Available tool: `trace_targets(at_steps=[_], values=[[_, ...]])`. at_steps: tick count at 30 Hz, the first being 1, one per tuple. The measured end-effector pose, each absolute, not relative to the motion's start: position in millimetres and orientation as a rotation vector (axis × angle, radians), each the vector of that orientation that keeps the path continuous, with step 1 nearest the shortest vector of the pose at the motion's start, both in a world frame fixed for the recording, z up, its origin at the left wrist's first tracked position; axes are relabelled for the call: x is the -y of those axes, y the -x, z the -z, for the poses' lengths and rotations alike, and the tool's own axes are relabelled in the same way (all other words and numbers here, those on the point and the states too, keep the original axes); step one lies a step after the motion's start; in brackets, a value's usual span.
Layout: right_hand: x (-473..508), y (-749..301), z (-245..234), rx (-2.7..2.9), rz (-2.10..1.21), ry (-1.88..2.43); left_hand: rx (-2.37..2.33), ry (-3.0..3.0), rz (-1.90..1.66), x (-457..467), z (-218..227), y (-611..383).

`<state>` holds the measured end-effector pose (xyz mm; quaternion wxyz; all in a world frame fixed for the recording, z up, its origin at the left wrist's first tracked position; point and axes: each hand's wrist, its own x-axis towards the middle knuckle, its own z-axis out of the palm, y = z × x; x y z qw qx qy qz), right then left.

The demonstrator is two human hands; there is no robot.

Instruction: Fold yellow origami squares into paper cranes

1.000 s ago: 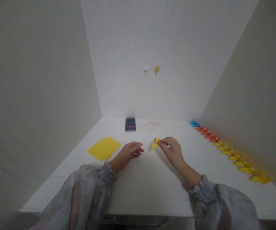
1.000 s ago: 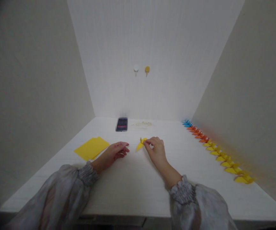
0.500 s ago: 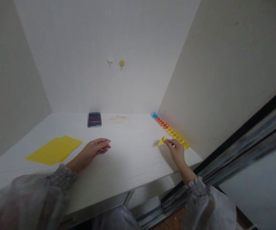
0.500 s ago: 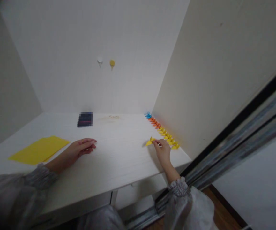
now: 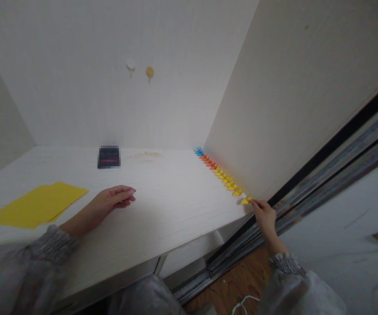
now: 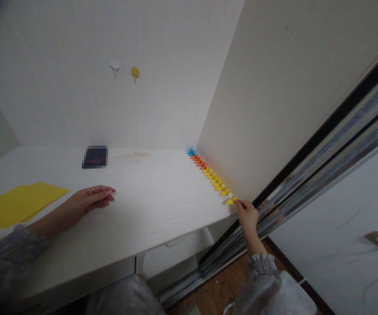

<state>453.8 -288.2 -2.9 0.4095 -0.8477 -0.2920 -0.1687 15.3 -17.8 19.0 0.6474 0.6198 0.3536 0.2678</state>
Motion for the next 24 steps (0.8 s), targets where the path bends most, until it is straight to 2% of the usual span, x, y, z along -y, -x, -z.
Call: trace_targets(at_steps=[24], values=[[264,-481,21,0.690,0.376,2.228,-0.828,-1.487,-0.598,16,-18,-17]])
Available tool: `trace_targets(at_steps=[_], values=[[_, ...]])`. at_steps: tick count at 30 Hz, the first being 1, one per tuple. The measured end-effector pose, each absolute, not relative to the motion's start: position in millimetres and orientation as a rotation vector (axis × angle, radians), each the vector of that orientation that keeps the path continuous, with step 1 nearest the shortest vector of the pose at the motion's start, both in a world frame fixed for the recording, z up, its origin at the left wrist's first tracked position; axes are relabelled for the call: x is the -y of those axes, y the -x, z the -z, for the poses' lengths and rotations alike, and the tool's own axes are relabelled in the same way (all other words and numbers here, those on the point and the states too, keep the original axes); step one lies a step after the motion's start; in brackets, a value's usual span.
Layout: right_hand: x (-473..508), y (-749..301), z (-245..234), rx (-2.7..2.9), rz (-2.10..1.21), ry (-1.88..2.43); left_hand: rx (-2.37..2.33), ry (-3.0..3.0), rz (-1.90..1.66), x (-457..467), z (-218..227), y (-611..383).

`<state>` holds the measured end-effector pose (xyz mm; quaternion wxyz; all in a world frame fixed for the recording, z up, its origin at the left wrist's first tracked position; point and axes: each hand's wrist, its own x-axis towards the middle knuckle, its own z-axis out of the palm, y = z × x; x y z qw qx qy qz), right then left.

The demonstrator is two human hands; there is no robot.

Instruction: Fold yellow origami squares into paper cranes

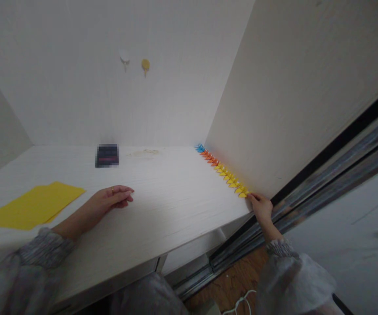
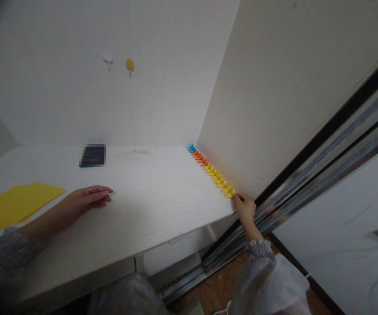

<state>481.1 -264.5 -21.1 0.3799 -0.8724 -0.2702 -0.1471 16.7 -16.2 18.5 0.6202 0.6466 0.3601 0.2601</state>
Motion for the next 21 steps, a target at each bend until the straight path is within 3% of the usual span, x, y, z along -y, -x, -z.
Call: trace_targets(at_steps=[21], values=[[261.4,-478.5,25.2,0.671,0.370,2.214,-0.826,-1.509,-0.565,17.0,-21.1,-17.0]])
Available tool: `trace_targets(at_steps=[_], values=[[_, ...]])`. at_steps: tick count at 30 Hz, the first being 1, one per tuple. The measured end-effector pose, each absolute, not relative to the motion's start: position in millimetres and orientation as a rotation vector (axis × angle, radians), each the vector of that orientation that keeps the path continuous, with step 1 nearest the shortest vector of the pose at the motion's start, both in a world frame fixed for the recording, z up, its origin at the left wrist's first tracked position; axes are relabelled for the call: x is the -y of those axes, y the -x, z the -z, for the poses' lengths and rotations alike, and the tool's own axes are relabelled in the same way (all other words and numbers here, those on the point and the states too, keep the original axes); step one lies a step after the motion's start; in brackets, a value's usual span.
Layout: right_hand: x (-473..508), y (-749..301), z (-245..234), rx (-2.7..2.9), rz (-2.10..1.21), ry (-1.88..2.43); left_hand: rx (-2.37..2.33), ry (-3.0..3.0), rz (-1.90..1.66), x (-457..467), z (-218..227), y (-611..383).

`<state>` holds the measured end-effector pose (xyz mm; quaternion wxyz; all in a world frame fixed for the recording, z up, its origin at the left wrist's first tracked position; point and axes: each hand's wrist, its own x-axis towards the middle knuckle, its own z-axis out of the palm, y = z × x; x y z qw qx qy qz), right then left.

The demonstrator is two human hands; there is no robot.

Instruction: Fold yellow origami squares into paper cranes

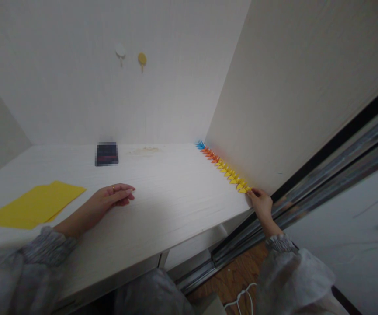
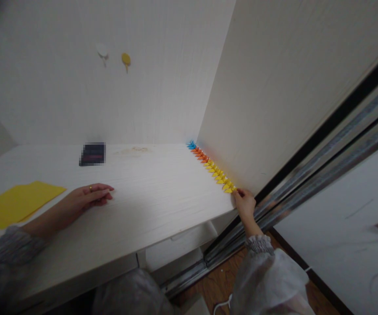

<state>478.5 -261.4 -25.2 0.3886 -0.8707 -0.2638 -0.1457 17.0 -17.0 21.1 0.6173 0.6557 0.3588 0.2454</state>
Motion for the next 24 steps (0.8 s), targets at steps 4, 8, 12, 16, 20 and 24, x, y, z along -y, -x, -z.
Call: trace_targets(at_steps=[4,8,12,16,20,24], values=[[261,-477,24,0.670,0.380,2.197,-0.842,-1.495,-0.586,18,-21,-17],[260,-475,23,0.672,0.386,2.171,-0.843,-1.501,-0.576,18,-21,-17],[260,-471,19,0.641,0.420,2.125,-0.838,-1.516,-0.567,16,-20,-17],[258,-459,5,0.619,0.485,2.050,-0.825,-1.526,-0.568,15,-18,-17],[245,-435,-15,0.681,0.508,1.944,-0.798,-1.539,-0.552,19,-20,-21],[209,-396,-31,0.861,0.434,1.825,-0.802,-1.523,-0.524,24,-23,-25]])
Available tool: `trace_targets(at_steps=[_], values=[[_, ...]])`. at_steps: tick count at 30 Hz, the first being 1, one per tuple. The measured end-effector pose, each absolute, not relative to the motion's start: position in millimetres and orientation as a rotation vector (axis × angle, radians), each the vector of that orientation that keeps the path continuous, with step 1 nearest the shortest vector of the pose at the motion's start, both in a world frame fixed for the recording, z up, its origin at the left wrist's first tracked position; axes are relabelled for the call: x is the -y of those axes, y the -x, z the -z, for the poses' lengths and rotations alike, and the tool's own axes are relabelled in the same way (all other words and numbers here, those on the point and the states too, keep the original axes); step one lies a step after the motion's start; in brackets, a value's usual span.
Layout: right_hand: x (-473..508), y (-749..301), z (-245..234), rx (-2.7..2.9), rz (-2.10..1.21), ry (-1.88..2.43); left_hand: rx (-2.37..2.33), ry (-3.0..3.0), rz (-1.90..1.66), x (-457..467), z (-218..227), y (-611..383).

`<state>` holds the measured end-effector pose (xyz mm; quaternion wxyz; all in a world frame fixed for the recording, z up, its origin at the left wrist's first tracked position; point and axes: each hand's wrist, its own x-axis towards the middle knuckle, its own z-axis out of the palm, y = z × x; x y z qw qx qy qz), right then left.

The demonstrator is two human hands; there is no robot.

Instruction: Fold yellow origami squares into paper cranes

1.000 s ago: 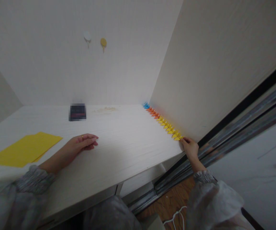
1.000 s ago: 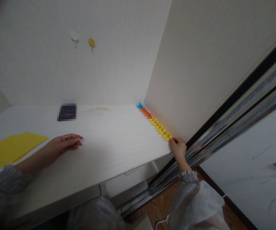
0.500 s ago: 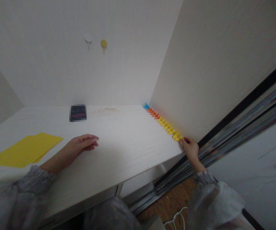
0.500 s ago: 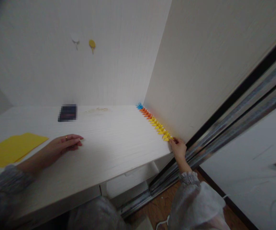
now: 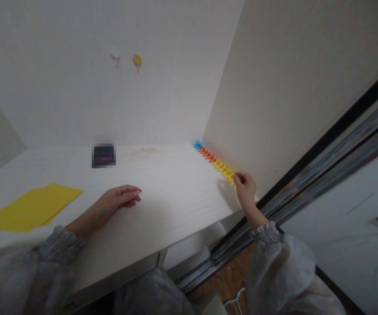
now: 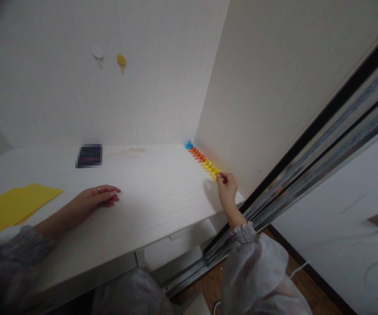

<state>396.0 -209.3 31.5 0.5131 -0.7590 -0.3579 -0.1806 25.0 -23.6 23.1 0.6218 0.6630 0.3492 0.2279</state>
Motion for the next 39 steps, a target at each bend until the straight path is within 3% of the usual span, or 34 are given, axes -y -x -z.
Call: trace_targets(at_steps=[19,26,31,39], values=[[-2,-192,-21,1.530,-0.078,1.340,-0.865,-1.447,-0.694,22,-21,-27],[11,-162,-1,1.687,-0.206,1.189,-1.410,-2.253,-0.920,12,-16,-2],[14,-168,1,1.813,-0.222,1.141,-2.142,-2.280,-0.590,1,-2,32],[9,-167,7,1.919,-0.241,1.124,-2.152,-2.336,-0.197,-3,4,46]])
